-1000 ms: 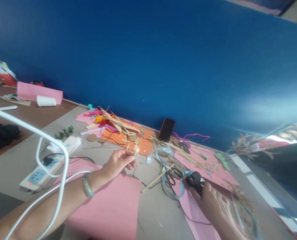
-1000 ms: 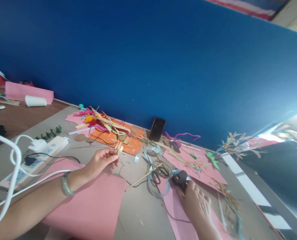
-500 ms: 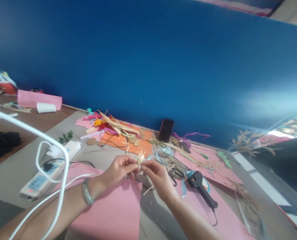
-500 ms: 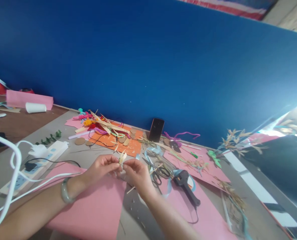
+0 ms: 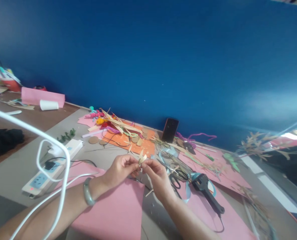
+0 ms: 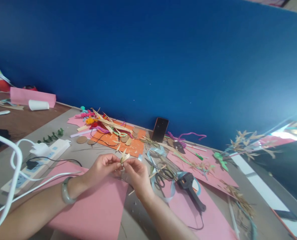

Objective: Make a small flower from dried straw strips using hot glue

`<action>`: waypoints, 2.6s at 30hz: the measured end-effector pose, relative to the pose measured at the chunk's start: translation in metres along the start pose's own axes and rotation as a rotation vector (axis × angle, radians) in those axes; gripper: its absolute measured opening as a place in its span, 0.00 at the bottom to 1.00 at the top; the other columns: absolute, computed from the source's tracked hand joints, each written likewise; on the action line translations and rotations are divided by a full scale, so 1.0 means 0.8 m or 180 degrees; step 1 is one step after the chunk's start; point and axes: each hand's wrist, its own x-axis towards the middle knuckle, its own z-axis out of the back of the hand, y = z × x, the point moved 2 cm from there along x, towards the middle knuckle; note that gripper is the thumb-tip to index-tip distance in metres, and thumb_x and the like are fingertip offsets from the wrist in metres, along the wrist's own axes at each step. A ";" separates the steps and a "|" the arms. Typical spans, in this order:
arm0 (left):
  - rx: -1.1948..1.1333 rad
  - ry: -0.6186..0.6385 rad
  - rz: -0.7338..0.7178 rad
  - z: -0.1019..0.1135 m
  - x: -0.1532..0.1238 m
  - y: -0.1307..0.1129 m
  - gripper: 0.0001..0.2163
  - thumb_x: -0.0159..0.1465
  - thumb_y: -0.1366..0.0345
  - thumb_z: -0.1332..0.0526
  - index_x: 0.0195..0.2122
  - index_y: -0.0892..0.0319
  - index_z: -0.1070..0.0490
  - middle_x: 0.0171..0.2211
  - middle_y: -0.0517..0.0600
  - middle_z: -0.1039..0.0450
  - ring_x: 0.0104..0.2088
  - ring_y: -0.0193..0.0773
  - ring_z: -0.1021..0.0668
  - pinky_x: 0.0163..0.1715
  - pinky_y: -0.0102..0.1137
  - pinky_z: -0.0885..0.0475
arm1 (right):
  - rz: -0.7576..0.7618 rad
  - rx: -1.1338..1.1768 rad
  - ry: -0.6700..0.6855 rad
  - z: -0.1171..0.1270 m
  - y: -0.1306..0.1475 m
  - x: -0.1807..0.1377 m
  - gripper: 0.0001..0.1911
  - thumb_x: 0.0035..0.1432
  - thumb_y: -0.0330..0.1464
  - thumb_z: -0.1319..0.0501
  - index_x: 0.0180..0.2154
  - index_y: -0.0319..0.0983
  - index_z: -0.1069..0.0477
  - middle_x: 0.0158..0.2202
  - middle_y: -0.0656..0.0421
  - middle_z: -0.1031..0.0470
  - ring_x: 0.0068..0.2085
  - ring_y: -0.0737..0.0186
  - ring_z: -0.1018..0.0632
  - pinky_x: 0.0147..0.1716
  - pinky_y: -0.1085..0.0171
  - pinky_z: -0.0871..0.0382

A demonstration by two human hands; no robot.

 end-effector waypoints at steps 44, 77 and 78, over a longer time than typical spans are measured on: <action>0.1627 -0.0632 -0.0859 0.002 -0.007 0.011 0.08 0.61 0.61 0.41 0.31 0.59 0.26 0.24 0.48 0.25 0.27 0.36 0.27 0.28 0.28 0.34 | 0.0128 -0.0633 -0.0307 -0.007 -0.004 -0.003 0.12 0.51 0.40 0.34 0.27 0.37 0.23 0.26 0.58 0.23 0.31 0.59 0.25 0.34 0.61 0.31; 0.1782 -0.0621 -0.0858 0.005 -0.006 0.011 0.08 0.64 0.62 0.44 0.33 0.60 0.28 0.27 0.48 0.24 0.27 0.34 0.25 0.27 0.26 0.33 | 0.0355 -0.0849 -0.0136 -0.008 0.011 -0.004 0.09 0.53 0.36 0.37 0.32 0.38 0.21 0.34 0.54 0.19 0.38 0.53 0.21 0.43 0.56 0.31; 0.1692 -0.0641 -0.0822 0.006 -0.005 0.011 0.09 0.64 0.62 0.43 0.33 0.60 0.28 0.27 0.48 0.25 0.27 0.34 0.25 0.27 0.26 0.33 | 0.0376 -0.0778 -0.0124 -0.008 0.011 -0.004 0.10 0.53 0.36 0.37 0.33 0.38 0.21 0.35 0.54 0.19 0.39 0.53 0.21 0.43 0.56 0.30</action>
